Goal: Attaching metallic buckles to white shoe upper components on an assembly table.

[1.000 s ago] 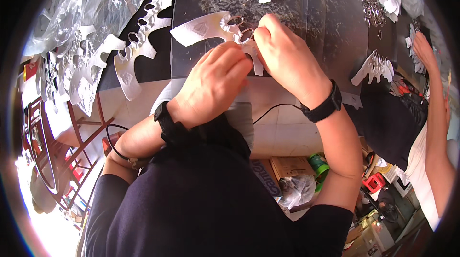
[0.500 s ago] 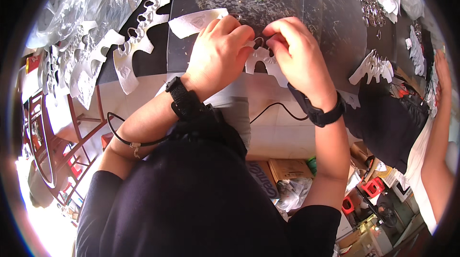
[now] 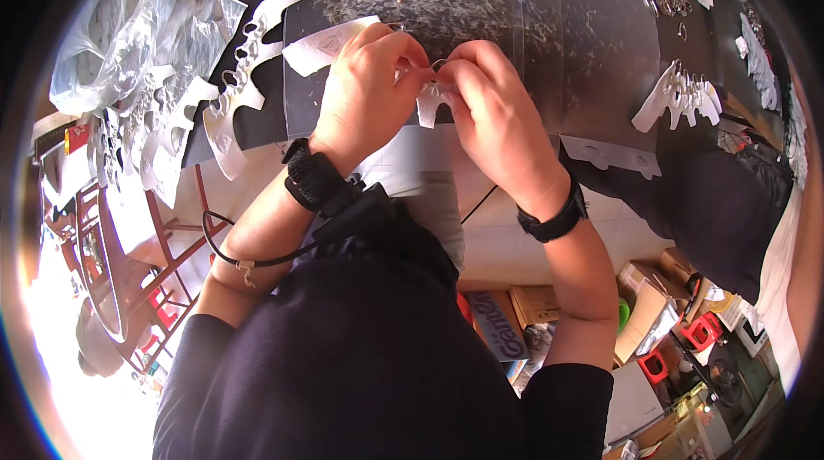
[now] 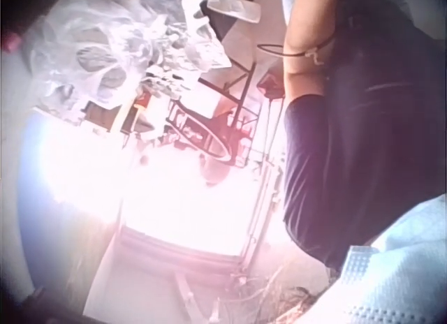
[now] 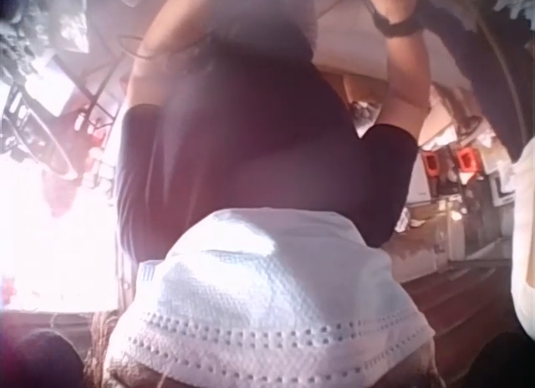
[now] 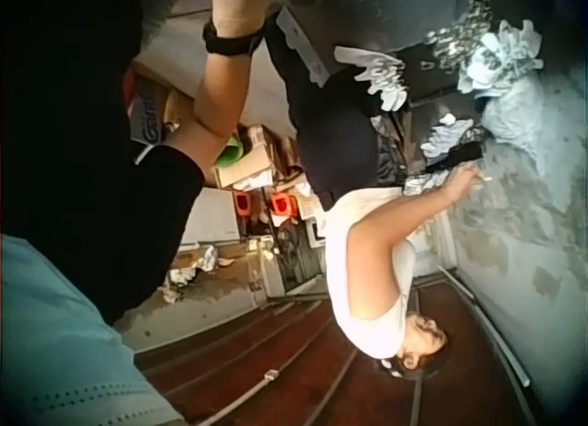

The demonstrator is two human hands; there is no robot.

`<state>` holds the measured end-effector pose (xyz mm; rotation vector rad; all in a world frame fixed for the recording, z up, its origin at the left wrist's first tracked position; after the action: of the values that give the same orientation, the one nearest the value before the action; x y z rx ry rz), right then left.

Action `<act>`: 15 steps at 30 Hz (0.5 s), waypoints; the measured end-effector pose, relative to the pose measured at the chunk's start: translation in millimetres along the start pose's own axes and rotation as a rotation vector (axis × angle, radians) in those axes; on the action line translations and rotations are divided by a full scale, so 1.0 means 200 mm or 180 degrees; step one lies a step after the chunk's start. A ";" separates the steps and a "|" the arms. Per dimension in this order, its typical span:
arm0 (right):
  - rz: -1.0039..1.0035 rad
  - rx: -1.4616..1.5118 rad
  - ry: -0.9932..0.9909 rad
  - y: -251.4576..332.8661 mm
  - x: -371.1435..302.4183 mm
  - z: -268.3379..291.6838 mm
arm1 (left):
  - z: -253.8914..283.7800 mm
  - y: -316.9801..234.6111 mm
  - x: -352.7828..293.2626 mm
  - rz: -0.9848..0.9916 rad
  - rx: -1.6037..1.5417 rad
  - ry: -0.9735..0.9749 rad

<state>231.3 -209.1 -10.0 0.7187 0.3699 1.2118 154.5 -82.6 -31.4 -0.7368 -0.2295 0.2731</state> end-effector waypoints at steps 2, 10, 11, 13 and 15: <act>0.0002 -0.0039 -0.0112 0.01 -0.01 -0.03 | 0.00 0.00 0.00 0.0028 -0.0039 0.0062; 0.0126 -0.0602 -0.0154 0.01 -0.04 -0.06 | -0.01 0.03 -0.02 -0.0082 -0.0073 -0.0145; 0.0160 -0.0667 -0.0119 0.00 -0.04 -0.06 | -0.01 0.02 -0.01 -0.0089 -0.0062 -0.0121; 0.0177 -0.0631 -0.0107 0.01 -0.04 -0.05 | 0.00 -0.01 -0.02 -0.0270 0.0365 -0.0371; 0.0187 -0.0595 -0.0088 0.00 -0.04 -0.06 | -0.02 -0.02 -0.02 -0.0216 0.0461 -0.0356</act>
<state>221.6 -213.3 -19.5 0.5875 0.2105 1.2722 151.7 -88.5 -31.7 -0.5699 -0.3366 0.2639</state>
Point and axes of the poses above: each hand's wrist, its own x-axis towards the middle knuckle, its own z-axis out of the back of the hand, y = z × x, the point moved 1 cm from there along x, towards the middle knuckle, and after that the axes turned 12 degrees about y, right-handed, at the moved point
